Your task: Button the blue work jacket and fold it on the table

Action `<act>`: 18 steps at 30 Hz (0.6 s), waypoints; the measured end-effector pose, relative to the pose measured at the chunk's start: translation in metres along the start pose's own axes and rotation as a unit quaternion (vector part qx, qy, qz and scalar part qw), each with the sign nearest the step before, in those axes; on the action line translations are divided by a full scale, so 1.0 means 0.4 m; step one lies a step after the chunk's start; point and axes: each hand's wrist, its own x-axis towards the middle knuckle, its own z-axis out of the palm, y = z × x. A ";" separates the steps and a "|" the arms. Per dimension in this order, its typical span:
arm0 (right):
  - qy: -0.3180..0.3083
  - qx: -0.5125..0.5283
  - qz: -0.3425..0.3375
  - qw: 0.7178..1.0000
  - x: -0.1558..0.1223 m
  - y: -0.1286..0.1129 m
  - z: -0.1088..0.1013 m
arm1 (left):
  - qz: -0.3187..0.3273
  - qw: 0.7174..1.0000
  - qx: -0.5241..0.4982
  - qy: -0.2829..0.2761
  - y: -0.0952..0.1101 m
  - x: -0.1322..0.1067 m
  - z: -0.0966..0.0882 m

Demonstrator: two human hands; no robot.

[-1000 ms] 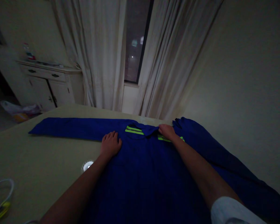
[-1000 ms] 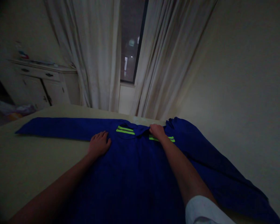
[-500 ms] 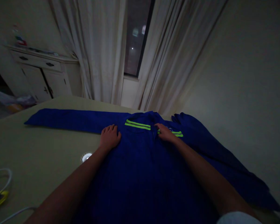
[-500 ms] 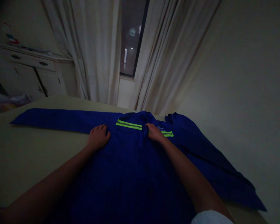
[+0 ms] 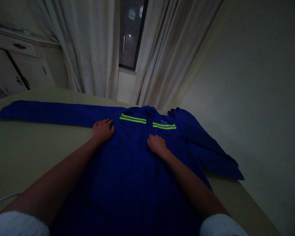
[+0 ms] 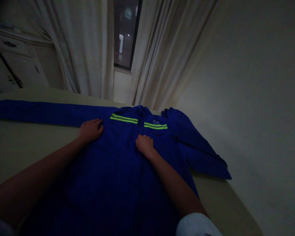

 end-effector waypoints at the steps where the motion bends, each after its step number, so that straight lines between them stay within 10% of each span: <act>1: 0.003 0.019 0.007 1.000 0.002 0.020 -0.001 | 0.001 1.000 0.003 -0.008 0.000 0.001 -0.001; 12: 0.110 0.121 0.041 0.986 -0.095 0.158 -0.029 | 0.018 0.999 0.019 0.036 0.007 -0.006 -0.019; 15: 0.111 0.176 -0.161 0.965 -0.239 0.106 -0.045 | 0.066 0.994 0.037 0.080 0.022 -0.024 -0.046; 18: -0.019 0.162 -0.374 0.913 -0.420 0.053 -0.052 | 0.127 0.985 0.045 0.106 0.031 -0.048 -0.072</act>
